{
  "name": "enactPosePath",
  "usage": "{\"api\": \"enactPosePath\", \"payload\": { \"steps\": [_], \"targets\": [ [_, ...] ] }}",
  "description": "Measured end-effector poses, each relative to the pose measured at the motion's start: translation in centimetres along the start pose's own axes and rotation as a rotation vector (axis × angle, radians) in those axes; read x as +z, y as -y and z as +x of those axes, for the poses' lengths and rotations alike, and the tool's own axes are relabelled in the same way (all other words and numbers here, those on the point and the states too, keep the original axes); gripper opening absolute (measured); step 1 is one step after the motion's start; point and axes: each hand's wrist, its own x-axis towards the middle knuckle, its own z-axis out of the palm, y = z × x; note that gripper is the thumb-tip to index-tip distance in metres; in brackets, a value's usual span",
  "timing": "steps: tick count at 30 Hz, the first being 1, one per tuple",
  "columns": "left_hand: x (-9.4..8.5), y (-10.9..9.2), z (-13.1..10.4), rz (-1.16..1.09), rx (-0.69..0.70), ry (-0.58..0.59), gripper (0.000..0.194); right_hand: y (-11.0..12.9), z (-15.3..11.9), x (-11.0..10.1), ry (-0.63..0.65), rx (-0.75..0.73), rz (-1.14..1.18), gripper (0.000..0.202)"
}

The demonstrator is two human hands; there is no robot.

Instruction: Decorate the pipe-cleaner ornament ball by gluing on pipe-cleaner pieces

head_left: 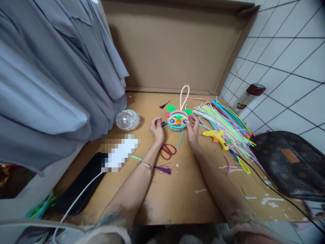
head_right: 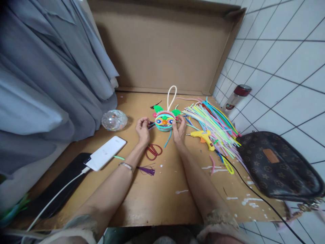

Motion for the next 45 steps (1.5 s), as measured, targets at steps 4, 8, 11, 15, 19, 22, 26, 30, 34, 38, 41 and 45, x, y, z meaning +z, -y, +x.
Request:
{"api": "enactPosePath", "payload": {
  "steps": [4,8,11,15,19,22,26,30,34,38,41,45],
  "targets": [
    [0.1,0.2,-0.1,-0.001,-0.013,0.004,0.009,0.3,-0.1,0.0,-0.015,-0.029,0.007,0.054],
    [0.0,0.2,-0.2,0.015,-0.003,0.018,0.009,0.8,-0.4,-0.1,-0.057,-0.097,-0.045,0.049],
    [-0.2,-0.1,-0.3,0.041,0.021,0.046,0.011,1.3,-0.7,-0.3,-0.100,-0.153,-0.106,0.045],
    [-0.7,-0.4,-0.7,0.065,0.029,0.073,0.012,2.3,-1.2,-0.6,-0.075,-0.183,-0.194,0.041],
    [-0.9,-0.8,-1.2,0.082,0.023,0.073,0.009,3.4,-2.2,-1.4,-0.005,-0.186,-0.294,0.039],
    [-0.9,-1.0,-1.7,0.085,0.034,0.064,0.009,4.3,-3.7,-2.4,0.062,-0.207,-0.361,0.036],
    [-0.6,-1.6,-2.3,0.074,0.023,0.026,0.010,6.3,-6.6,-3.3,0.370,-0.302,-0.524,0.029],
    [-0.6,-2.8,-3.0,0.090,0.027,0.017,0.011,8.5,-9.2,-2.6,0.765,-0.431,-0.726,0.023],
    [-1.5,-4.0,-4.0,0.088,0.045,0.078,0.011,10.1,-10.3,-1.6,0.888,-0.380,-0.849,0.022],
    [-3.1,-4.5,-4.9,0.134,0.065,0.145,0.013,11.9,-10.5,-1.2,0.863,-0.199,-0.959,0.030],
    [-4.1,-4.6,-5.4,0.189,0.085,0.170,0.013,13.4,-10.6,-0.8,0.852,-0.081,-1.044,0.031],
    [-4.8,-4.3,-5.9,0.205,0.088,0.159,0.013,14.0,-11.1,-1.2,0.802,0.048,-1.060,0.029]
  ]
}}
